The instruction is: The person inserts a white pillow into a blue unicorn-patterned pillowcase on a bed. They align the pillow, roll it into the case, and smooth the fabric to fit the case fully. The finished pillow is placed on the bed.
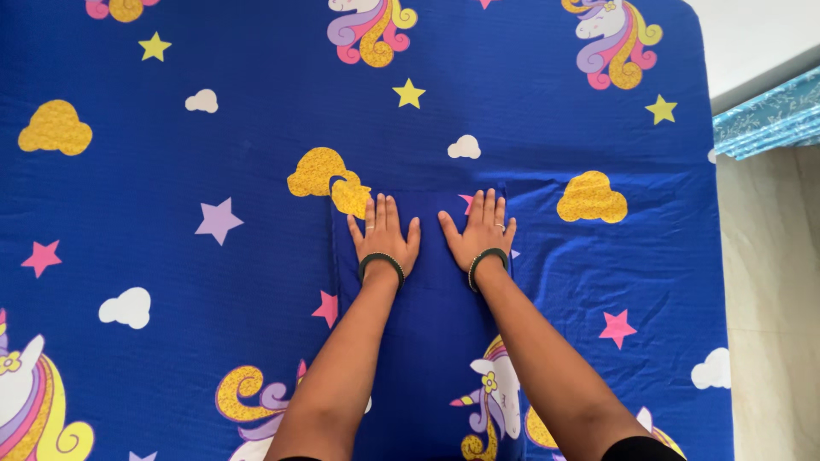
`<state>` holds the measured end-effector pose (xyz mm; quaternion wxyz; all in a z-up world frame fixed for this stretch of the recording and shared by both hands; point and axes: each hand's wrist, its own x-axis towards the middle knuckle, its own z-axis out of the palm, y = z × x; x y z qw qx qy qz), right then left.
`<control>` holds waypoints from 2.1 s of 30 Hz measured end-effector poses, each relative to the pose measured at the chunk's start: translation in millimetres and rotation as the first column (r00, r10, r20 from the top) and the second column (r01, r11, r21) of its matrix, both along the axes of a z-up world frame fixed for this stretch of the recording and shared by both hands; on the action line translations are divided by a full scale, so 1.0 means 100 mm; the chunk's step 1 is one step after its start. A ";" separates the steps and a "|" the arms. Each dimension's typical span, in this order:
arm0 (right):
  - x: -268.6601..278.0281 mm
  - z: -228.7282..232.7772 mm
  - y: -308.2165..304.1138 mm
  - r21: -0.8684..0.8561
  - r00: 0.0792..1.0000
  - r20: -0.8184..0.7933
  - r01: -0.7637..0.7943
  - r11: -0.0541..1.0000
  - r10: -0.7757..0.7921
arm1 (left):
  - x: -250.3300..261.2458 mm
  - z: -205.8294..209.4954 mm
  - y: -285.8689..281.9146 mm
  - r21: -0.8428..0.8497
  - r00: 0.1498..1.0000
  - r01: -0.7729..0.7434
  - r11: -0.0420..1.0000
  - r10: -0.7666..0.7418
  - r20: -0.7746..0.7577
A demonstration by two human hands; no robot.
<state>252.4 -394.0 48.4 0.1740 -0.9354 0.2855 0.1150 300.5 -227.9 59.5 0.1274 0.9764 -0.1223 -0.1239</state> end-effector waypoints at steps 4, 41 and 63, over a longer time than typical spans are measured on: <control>0.03 -0.02 -0.03 0.040 0.997 -0.073 -0.001 0.999 0.004 | 0.09 -0.18 -0.09 0.022 0.998 -0.009 1.000 0.011 -0.066; -1.92 0.00 0.53 -0.151 0.910 0.176 -0.351 0.924 0.375 | -1.72 0.09 0.47 -0.001 0.949 0.294 0.956 -0.291 0.124; -2.90 -0.06 0.41 0.031 0.891 0.174 -0.432 0.902 0.420 | -2.74 0.12 1.00 -0.015 0.964 0.264 0.964 -0.263 0.041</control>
